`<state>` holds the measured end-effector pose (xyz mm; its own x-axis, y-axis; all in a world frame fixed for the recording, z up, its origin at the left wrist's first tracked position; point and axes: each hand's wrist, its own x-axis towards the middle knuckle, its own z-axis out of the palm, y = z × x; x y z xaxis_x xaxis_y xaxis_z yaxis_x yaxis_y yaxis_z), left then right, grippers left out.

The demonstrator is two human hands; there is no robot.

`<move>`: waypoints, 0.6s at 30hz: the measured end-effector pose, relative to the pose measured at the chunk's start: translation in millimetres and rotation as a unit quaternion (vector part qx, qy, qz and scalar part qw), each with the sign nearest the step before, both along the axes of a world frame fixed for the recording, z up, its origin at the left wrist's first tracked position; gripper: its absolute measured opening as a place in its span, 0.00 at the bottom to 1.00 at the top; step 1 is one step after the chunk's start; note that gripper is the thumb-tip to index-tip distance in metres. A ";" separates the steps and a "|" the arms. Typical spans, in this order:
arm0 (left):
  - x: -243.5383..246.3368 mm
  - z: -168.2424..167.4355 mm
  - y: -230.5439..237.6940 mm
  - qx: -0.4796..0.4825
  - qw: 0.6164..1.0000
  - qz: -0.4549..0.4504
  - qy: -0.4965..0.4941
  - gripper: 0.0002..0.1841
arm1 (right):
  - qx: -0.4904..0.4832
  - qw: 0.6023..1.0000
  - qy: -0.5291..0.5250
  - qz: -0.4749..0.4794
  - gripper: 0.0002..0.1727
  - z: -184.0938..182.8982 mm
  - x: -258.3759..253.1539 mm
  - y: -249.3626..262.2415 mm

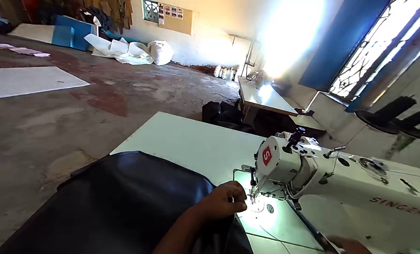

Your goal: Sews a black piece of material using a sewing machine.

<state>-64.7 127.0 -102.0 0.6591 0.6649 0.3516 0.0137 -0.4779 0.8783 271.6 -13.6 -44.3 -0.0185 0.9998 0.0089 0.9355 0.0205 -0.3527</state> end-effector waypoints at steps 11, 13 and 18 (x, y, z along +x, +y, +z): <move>-8.9 -5.0 6.8 -0.042 0.990 -0.104 -0.080 0.11 | 0.070 0.953 0.276 0.100 0.19 -36.5 -151.6 51.0; -8.2 -6.7 8.0 -0.030 0.988 -0.115 -0.094 0.12 | 0.068 0.943 0.314 0.089 0.17 -37.3 -159.0 54.0; -8.5 -6.2 6.8 -0.028 0.988 -0.108 -0.110 0.20 | 0.185 0.915 0.348 0.082 0.07 -46.4 -173.7 49.3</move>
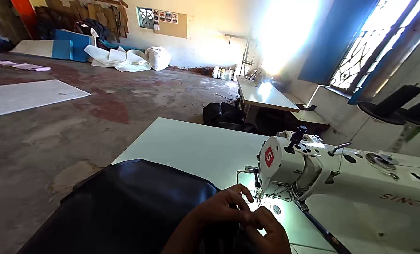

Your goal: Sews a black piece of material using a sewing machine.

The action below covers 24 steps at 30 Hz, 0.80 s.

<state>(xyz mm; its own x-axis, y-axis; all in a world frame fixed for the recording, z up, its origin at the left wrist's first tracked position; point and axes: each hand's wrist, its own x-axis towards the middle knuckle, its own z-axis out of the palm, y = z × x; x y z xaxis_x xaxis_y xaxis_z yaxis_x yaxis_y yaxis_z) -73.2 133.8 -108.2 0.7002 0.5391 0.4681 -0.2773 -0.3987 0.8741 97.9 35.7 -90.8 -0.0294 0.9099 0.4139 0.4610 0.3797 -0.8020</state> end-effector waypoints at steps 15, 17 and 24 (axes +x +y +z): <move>-18.0 20.2 1.1 0.093 0.964 0.003 0.249 0.19 | 0.236 0.948 -0.212 0.005 0.08 -28.9 -0.4 -18.4; -19.7 22.3 0.8 0.071 0.960 -0.010 0.271 0.17 | 0.223 0.952 -0.209 0.007 0.08 -26.5 -4.8 -19.5; -26.2 25.5 1.0 0.070 0.967 -0.015 0.243 0.15 | 0.200 0.958 -0.202 0.029 0.08 -17.9 -17.2 -22.0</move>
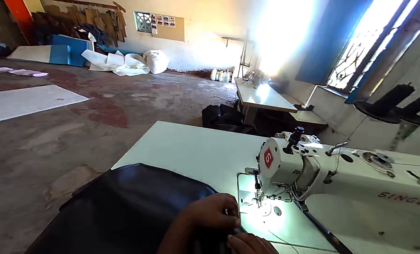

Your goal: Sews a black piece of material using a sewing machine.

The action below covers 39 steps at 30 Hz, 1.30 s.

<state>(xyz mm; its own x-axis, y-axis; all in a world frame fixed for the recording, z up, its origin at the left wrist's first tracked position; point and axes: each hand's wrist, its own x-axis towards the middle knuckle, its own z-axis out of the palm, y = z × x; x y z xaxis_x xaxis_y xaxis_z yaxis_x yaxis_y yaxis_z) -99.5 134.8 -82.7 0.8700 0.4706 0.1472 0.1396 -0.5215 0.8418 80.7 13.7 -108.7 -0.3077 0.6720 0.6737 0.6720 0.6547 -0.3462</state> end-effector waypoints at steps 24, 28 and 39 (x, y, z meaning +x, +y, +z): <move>-11.1 10.5 -2.8 -0.101 0.993 0.044 0.040 0.18 | 0.000 0.999 0.028 0.032 0.08 -1.5 -11.6 -5.2; -13.3 6.1 -1.1 -0.086 0.996 0.020 0.026 0.21 | 0.007 0.999 0.025 0.030 0.08 -3.0 -11.8 -4.5; -10.8 11.2 0.2 -0.012 0.997 0.024 0.072 0.19 | -0.010 0.999 0.026 0.037 0.09 0.0 -11.1 -6.1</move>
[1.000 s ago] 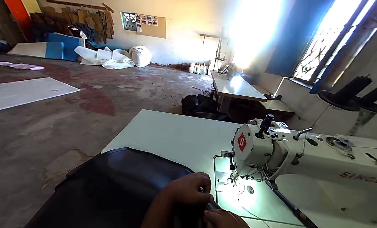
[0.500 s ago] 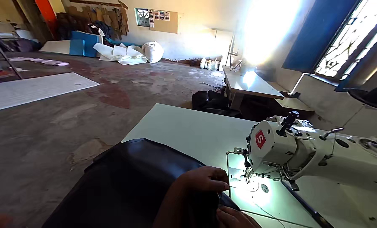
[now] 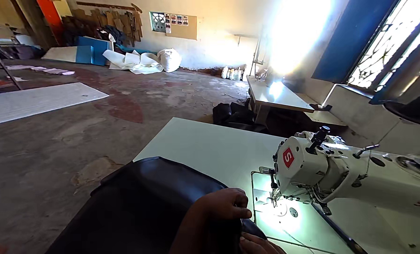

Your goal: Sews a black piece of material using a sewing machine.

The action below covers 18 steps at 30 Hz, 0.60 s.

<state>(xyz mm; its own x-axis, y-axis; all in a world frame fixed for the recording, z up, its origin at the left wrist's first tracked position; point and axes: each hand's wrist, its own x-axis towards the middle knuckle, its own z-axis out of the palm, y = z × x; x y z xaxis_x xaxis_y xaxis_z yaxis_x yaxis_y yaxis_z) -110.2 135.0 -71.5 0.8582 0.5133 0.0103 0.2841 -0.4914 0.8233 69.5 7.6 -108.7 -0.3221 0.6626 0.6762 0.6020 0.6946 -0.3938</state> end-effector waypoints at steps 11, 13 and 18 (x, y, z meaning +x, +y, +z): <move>-1.4 -3.0 -0.4 -0.037 0.998 -0.028 -0.052 0.12 | -0.068 0.997 0.029 -0.007 0.08 20.5 -5.0 9.7; -2.5 -1.3 -1.0 -0.043 0.998 -0.026 -0.039 0.12 | -0.073 0.996 0.040 -0.026 0.08 25.5 -2.3 14.6; -3.0 -2.5 -0.9 -0.075 0.997 -0.012 -0.028 0.13 | -0.065 0.995 0.058 -0.047 0.07 26.5 8.2 28.1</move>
